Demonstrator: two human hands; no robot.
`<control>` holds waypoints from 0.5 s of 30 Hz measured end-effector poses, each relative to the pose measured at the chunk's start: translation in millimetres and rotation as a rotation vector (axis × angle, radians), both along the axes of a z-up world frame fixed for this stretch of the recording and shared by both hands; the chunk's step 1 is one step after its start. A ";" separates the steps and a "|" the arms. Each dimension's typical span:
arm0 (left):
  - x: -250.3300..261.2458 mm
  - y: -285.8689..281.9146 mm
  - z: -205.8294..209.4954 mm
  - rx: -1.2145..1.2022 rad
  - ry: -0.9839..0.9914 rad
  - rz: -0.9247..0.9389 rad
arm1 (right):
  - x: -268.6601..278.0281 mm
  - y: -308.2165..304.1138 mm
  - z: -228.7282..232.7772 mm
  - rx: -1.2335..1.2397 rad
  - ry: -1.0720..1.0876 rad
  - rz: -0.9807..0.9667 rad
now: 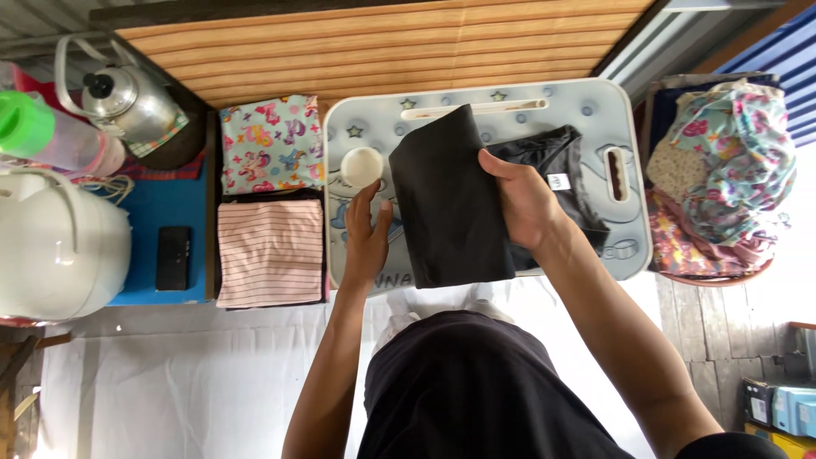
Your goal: The person folds a black t-shirt and a patterned cloth on a Cinnamoroll-themed folding board. The t-shirt is smoothed, folded in half, then folded again into a compact rectangle and placed aside. The patterned cloth is unfolded, smoothed, and folded into a smaller rectangle.
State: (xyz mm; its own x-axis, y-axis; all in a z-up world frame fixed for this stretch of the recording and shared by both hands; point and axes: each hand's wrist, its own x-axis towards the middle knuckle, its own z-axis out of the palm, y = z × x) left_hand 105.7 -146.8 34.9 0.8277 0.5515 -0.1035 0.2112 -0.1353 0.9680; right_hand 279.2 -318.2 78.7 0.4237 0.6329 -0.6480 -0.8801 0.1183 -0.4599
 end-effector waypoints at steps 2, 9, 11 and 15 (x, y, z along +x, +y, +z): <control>9.8 -11.5 -3.9 0.022 0.019 -0.014 | 10.9 -21.4 0.2 0.006 -0.006 -0.019; 45.6 -49.6 -2.7 0.268 0.050 -0.040 | 56.8 -97.6 -28.0 0.160 0.070 -0.069; 54.9 -61.1 -2.2 0.310 0.039 -0.062 | 69.4 -116.8 -37.1 0.247 0.121 -0.099; 69.3 -78.6 -22.3 0.494 0.074 -0.116 | 96.9 -145.7 -80.4 0.258 0.120 -0.107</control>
